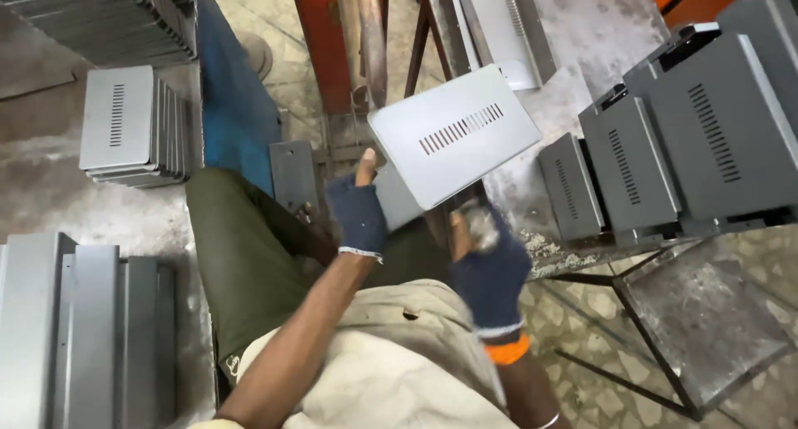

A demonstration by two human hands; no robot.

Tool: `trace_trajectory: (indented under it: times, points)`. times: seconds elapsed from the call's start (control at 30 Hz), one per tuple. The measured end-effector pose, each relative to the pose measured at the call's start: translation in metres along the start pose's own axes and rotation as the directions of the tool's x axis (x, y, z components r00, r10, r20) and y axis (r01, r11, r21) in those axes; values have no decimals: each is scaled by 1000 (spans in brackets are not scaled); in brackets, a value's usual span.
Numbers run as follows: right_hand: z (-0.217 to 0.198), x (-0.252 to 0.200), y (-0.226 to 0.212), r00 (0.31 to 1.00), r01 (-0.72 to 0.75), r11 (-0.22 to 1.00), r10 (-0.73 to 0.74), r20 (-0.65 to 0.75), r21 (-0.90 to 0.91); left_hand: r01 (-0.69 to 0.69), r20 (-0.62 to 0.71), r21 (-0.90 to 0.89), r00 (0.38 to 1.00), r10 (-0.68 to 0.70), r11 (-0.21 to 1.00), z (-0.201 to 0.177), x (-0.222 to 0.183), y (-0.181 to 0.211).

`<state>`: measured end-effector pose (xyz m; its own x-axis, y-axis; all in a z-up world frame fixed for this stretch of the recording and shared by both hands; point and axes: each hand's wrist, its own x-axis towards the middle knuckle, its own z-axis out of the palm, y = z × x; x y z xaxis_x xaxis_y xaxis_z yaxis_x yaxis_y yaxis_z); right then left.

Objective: Assembling metal panels and using a spot welder to join them into enclosures.

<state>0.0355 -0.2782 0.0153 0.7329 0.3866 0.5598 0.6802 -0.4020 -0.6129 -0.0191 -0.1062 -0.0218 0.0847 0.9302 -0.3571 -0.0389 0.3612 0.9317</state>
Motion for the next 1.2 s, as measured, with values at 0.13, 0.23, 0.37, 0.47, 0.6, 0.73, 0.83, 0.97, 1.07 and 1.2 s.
trace_trajectory:
  times: [0.13,0.23,0.37,0.47,0.6,0.73,0.83,0.97,1.07,1.2]
  points:
    - [26,32,129,723,-393,785,586,366,-479,-231,112,208,971,211,950,-16,6,27]
    - [52,61,200,732,-323,754,582,353,-572,-374,175,393,927,331,840,-28,8,54]
    - [82,85,255,840,-183,767,447,307,-615,-547,342,737,808,480,397,-36,40,76]
    - [77,98,184,973,-52,932,127,190,-358,-639,523,755,721,454,146,-32,62,107]
    - [70,116,23,886,-366,820,162,434,440,-698,631,716,652,420,10,-12,90,143]
    - [92,124,-16,836,-295,518,-268,479,803,-765,749,633,567,342,-119,-3,100,186]
    - [98,137,-30,822,-237,526,-340,457,817,-784,797,585,508,327,-208,1,105,202]
    - [107,139,-24,832,-247,577,-286,475,779,-781,799,560,421,430,-276,3,112,201]
    - [119,137,-13,847,-210,532,-321,424,821,-774,786,550,352,508,-315,3,121,195]
    - [117,138,-19,855,-178,515,-340,391,838,-790,785,543,356,507,-285,2,121,195]
